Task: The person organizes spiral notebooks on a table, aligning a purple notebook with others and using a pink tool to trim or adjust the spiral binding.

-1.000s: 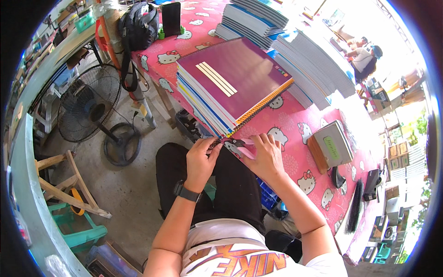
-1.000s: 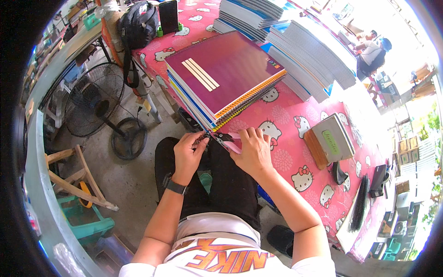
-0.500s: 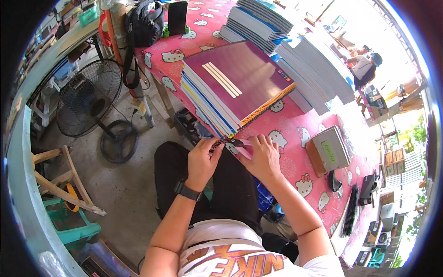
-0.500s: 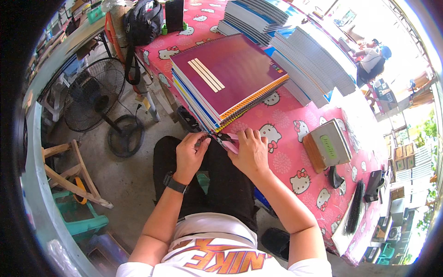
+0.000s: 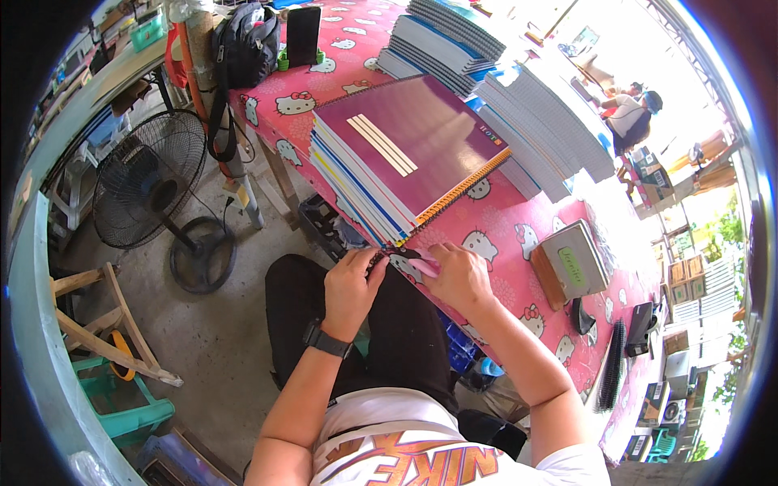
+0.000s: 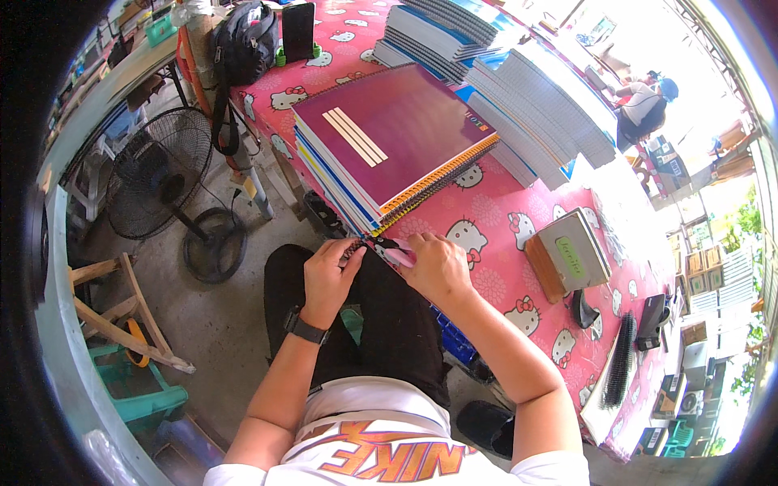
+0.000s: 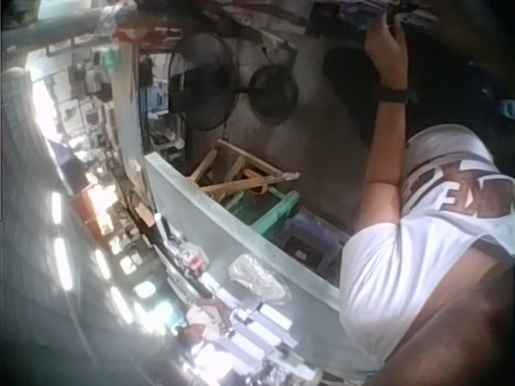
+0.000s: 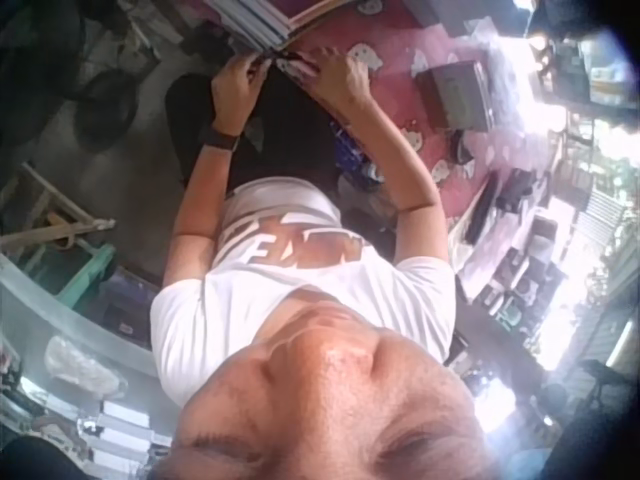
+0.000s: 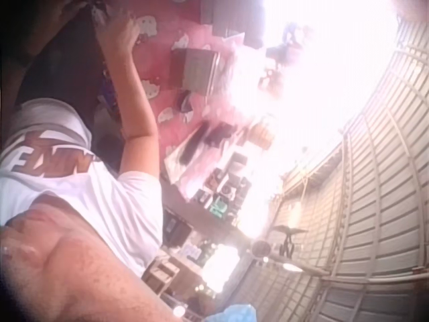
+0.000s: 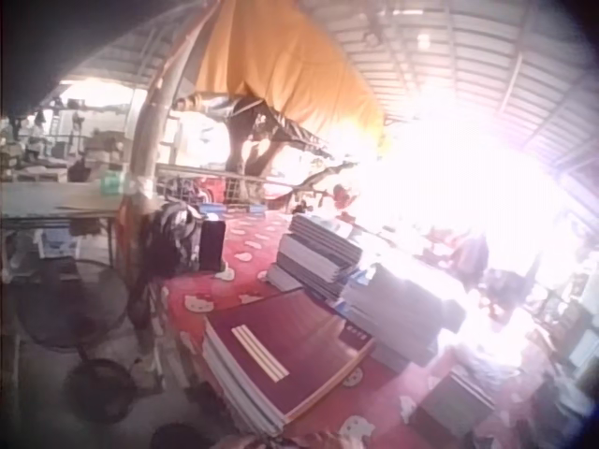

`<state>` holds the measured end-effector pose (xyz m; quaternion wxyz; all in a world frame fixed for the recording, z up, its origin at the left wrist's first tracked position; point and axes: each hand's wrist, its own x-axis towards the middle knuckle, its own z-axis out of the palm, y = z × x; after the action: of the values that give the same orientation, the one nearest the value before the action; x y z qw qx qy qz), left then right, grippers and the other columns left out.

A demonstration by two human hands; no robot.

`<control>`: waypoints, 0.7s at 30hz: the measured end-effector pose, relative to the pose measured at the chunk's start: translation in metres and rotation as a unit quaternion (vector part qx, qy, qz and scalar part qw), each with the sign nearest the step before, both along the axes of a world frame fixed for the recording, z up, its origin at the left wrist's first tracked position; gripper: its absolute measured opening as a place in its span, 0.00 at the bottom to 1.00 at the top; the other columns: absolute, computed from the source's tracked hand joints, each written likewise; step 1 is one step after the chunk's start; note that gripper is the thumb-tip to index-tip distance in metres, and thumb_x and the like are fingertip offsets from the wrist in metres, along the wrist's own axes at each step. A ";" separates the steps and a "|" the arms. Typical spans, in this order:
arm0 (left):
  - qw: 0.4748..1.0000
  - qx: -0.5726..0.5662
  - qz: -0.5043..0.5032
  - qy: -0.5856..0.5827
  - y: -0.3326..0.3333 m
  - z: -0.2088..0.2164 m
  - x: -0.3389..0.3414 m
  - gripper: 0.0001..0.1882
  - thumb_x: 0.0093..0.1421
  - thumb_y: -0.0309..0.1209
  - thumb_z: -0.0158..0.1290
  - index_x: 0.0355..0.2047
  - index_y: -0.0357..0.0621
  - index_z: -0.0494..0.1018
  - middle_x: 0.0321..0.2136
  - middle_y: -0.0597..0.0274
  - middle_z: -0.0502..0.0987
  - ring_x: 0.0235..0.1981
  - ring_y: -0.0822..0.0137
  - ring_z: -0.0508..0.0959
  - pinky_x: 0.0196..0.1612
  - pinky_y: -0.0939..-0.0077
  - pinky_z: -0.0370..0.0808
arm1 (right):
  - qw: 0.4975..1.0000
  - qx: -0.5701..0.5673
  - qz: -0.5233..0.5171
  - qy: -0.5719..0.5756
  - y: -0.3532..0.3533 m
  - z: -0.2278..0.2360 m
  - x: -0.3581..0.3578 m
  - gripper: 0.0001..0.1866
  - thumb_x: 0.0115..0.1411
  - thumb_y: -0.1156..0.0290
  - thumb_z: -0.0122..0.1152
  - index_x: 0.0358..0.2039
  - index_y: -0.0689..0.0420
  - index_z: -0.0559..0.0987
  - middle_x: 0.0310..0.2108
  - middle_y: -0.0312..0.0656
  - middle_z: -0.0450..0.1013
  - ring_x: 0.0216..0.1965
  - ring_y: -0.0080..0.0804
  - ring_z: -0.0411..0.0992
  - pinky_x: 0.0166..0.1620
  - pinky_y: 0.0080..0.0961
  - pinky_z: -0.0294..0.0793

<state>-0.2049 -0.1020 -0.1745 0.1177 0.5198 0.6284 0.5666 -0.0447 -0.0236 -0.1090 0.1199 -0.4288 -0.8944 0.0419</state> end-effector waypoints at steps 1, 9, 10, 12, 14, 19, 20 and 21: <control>1.000 -0.003 -0.002 0.004 0.000 0.001 0.000 0.09 0.56 0.29 0.56 0.35 0.37 0.75 0.30 0.53 0.77 0.27 0.56 0.78 0.28 0.70 0.76 | 1.000 -0.018 0.000 -0.013 0.001 0.002 0.001 0.17 0.47 0.57 0.64 0.32 0.56 0.80 0.28 0.45 0.74 0.30 0.45 0.75 0.35 0.38 0.73; 0.998 -0.002 0.009 -0.067 0.001 -0.013 0.003 0.12 0.58 0.29 0.55 0.39 0.33 0.73 0.30 0.54 0.77 0.27 0.66 0.79 0.28 0.77 0.76 | 0.991 -0.120 -0.018 -0.055 0.004 0.020 0.007 0.19 0.50 0.53 0.62 0.32 0.57 0.80 0.27 0.47 0.75 0.31 0.46 0.75 0.35 0.39 0.73; 0.981 -0.011 -0.017 -0.191 0.003 -0.017 0.005 0.12 0.59 0.30 0.54 0.39 0.32 0.73 0.31 0.56 0.77 0.27 0.68 0.79 0.29 0.77 0.77 | 0.992 -0.112 -0.019 -0.055 0.004 0.021 0.009 0.18 0.49 0.54 0.63 0.32 0.57 0.79 0.29 0.46 0.74 0.33 0.45 0.74 0.37 0.39 0.73; 0.948 -0.020 -0.046 -0.313 0.006 -0.021 0.006 0.12 0.60 0.30 0.54 0.38 0.31 0.73 0.31 0.57 0.78 0.28 0.70 0.79 0.30 0.77 0.78 | 0.993 -0.103 -0.022 -0.056 0.001 0.017 0.012 0.18 0.49 0.55 0.64 0.32 0.57 0.78 0.31 0.46 0.74 0.36 0.45 0.74 0.38 0.39 0.72; 0.909 -0.011 -0.074 -0.410 0.007 -0.025 0.006 0.12 0.61 0.31 0.53 0.39 0.32 0.73 0.31 0.60 0.77 0.28 0.73 0.78 0.32 0.78 0.78 | 0.999 0.020 0.014 -0.037 -0.004 0.008 0.012 0.23 0.44 0.57 0.67 0.39 0.55 0.76 0.33 0.41 0.72 0.41 0.40 0.71 0.43 0.38 0.68; 0.886 -0.021 -0.092 -0.454 0.006 -0.023 0.004 0.12 0.60 0.30 0.54 0.39 0.31 0.73 0.28 0.63 0.77 0.26 0.75 0.77 0.31 0.83 0.76 | 0.998 0.038 -0.003 -0.047 -0.007 0.002 -0.001 0.23 0.44 0.57 0.67 0.37 0.57 0.76 0.35 0.41 0.70 0.42 0.40 0.68 0.45 0.39 0.65; 0.889 -0.027 -0.093 -0.447 0.006 -0.023 0.003 0.13 0.60 0.31 0.55 0.39 0.31 0.73 0.28 0.63 0.77 0.26 0.76 0.76 0.31 0.83 0.76 | 0.998 0.042 0.000 -0.056 -0.008 0.003 -0.003 0.22 0.45 0.57 0.67 0.37 0.57 0.76 0.35 0.41 0.70 0.42 0.40 0.69 0.44 0.39 0.65; 0.890 -0.026 -0.093 -0.447 0.006 -0.024 0.003 0.13 0.60 0.31 0.55 0.39 0.31 0.73 0.28 0.63 0.77 0.26 0.76 0.76 0.31 0.83 0.76 | 0.998 0.043 0.001 -0.055 -0.008 0.003 -0.005 0.22 0.45 0.57 0.67 0.37 0.57 0.76 0.35 0.41 0.70 0.42 0.40 0.69 0.44 0.39 0.65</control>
<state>-0.2021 -0.0963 -0.1982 0.4515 0.2644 0.4732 0.7087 -0.0498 -0.0317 -0.1061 0.0885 -0.4241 -0.9011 -0.0205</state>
